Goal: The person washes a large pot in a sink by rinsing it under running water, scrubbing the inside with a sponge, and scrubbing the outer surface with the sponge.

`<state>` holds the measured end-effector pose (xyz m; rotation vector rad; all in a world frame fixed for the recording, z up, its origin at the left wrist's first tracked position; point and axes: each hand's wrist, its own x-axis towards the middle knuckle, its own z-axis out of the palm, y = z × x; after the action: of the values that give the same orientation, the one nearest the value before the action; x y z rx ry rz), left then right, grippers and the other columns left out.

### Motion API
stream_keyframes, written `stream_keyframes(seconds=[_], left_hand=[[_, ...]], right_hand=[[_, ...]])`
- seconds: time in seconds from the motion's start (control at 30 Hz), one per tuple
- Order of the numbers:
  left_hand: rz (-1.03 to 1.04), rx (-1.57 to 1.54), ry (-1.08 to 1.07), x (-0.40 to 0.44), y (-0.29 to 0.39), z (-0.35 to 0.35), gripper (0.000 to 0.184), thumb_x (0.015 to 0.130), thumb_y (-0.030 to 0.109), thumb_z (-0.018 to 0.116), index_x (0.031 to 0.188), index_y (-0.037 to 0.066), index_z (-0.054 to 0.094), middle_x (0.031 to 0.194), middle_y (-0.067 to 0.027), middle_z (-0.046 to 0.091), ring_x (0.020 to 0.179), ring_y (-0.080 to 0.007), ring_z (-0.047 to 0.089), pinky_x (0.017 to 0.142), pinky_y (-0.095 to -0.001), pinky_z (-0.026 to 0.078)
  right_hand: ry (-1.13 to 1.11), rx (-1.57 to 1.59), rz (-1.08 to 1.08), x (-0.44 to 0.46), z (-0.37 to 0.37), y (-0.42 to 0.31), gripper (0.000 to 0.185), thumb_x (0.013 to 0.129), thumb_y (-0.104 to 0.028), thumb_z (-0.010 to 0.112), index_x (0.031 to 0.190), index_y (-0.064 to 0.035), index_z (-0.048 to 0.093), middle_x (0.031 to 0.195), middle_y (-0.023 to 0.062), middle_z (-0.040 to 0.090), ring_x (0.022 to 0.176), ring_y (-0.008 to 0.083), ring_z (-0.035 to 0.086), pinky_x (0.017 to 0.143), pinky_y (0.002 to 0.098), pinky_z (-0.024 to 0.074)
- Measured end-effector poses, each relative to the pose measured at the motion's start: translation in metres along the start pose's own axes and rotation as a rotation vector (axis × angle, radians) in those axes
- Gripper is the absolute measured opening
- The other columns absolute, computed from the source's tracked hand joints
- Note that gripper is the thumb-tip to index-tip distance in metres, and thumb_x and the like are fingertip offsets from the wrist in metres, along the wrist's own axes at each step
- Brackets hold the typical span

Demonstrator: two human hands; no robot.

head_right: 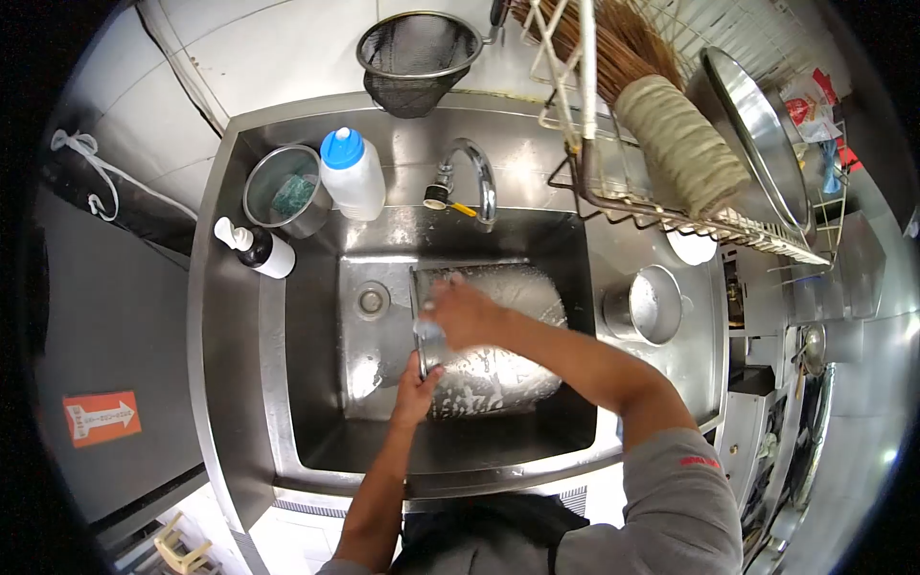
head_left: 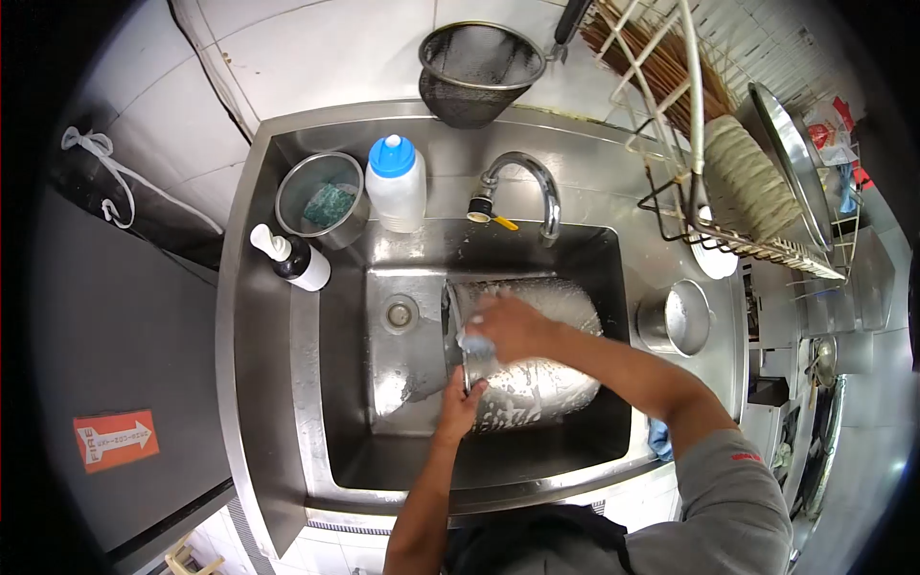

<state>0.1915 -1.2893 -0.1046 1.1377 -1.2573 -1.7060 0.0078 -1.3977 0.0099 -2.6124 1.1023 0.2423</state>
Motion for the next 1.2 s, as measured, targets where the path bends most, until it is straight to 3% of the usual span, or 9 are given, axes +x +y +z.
stream_keyframes(seconds=[0.2, 0.33, 0.47, 0.5, 0.63, 0.73, 0.9, 1.13, 1.2], left_hand=[[-0.011, 0.084, -0.065, 0.002, 0.007, -0.010, 0.030, 0.093, 0.011, 0.061, 0.120, 0.003, 0.051, 0.100, -0.0033, 0.060, 0.090, -0.0109, 0.053, 0.080, -0.0260, 0.044], [-0.020, -0.165, -0.218, 0.023, 0.013, -0.018, 0.039, 0.087, 0.005, 0.062, 0.123, 0.005, 0.049, 0.104, -0.0016, 0.060, 0.092, -0.0126, 0.055, 0.081, -0.0277, 0.047], [-0.136, -0.563, -0.417, 0.016, 0.035, -0.035, 0.068, 0.083, 0.007, 0.055, 0.145, 0.001, 0.029, 0.140, -0.0100, 0.044, 0.128, -0.0206, 0.042, 0.108, -0.0333, 0.031], [-0.198, -0.597, -0.517, 0.021, 0.029, -0.040, 0.077, 0.087, 0.022, 0.057, 0.149, -0.002, 0.017, 0.150, -0.0117, 0.031, 0.139, -0.0221, 0.029, 0.114, -0.0335, 0.019], [-0.269, -0.608, -0.397, 0.013, 0.049, -0.041, 0.108, 0.080, 0.075, 0.048, 0.148, -0.002, 0.017, 0.149, -0.0120, 0.033, 0.136, -0.0244, 0.032, 0.112, -0.0365, 0.024], [-0.260, -0.597, -0.440, 0.026, 0.035, -0.046, 0.115, 0.073, 0.082, 0.045, 0.148, -0.001, 0.018, 0.147, -0.0104, 0.035, 0.135, -0.0241, 0.034, 0.111, -0.0370, 0.026], [-0.223, -0.569, -0.370, 0.036, 0.045, -0.040, 0.110, 0.075, 0.082, 0.040, 0.147, 0.001, 0.024, 0.145, -0.0085, 0.038, 0.133, -0.0228, 0.036, 0.111, -0.0369, 0.028], [-0.207, -0.478, -0.263, 0.031, 0.043, -0.030, 0.088, 0.088, 0.074, 0.026, 0.141, 0.004, 0.037, 0.135, -0.0095, 0.048, 0.126, -0.0215, 0.042, 0.107, -0.0362, 0.031], [-0.169, -0.417, -0.126, 0.031, 0.032, -0.020, 0.093, 0.086, 0.077, 0.025, 0.145, 0.006, 0.033, 0.141, -0.0084, 0.045, 0.131, -0.0215, 0.039, 0.110, -0.0360, 0.028]], right_hand=[[-0.088, -0.045, 0.417, 0.029, -0.003, 0.000, 0.060, 0.066, -0.022, 0.070, 0.123, -0.0095, 0.057, 0.120, 0.0102, 0.060, 0.120, 0.0333, 0.046, 0.098, 0.0505, 0.0388], [0.162, 0.011, 0.283, -0.044, 0.025, -0.071, 0.061, 0.067, -0.024, 0.071, 0.124, -0.0137, 0.057, 0.139, 0.0069, 0.047, 0.135, 0.0339, 0.032, 0.099, 0.0522, 0.0369], [0.066, 0.010, -0.006, -0.074, 0.096, -0.116, 0.059, 0.070, -0.032, 0.073, 0.125, -0.0175, 0.058, 0.138, 0.0007, 0.048, 0.137, 0.0316, 0.029, 0.103, 0.0524, 0.0334], [0.040, -0.010, -0.102, -0.074, 0.100, -0.118, 0.058, 0.069, -0.031, 0.073, 0.124, -0.0185, 0.059, 0.139, -0.0006, 0.048, 0.138, 0.0306, 0.028, 0.104, 0.0526, 0.0327], [0.244, 0.130, -0.046, -0.057, 0.090, -0.093, 0.054, 0.063, -0.024, 0.073, 0.115, -0.0210, 0.062, 0.132, -0.0019, 0.052, 0.134, 0.0281, 0.034, 0.102, 0.0512, 0.0334], [0.457, 0.232, 0.039, -0.034, 0.068, -0.056, 0.053, 0.059, -0.021, 0.073, 0.111, -0.0207, 0.063, 0.127, -0.0007, 0.054, 0.129, 0.0290, 0.039, 0.099, 0.0507, 0.0351], [0.602, 0.237, 0.289, -0.017, 0.069, -0.047, 0.049, 0.062, -0.019, 0.070, 0.110, -0.0193, 0.063, 0.119, 0.0046, 0.055, 0.122, 0.0316, 0.044, 0.096, 0.0508, 0.0369], [0.502, 0.074, 0.047, -0.029, 0.063, -0.051, 0.041, 0.077, -0.033, 0.068, 0.114, -0.0174, 0.062, 0.128, 0.0083, 0.050, 0.117, 0.0357, 0.046, 0.094, 0.0499, 0.0389], [0.485, 0.195, 0.502, 0.001, 0.052, -0.025, 0.043, 0.081, -0.037, 0.065, 0.119, -0.0171, 0.060, 0.133, 0.0097, 0.048, 0.119, 0.0357, 0.045, 0.095, 0.0498, 0.0393]])
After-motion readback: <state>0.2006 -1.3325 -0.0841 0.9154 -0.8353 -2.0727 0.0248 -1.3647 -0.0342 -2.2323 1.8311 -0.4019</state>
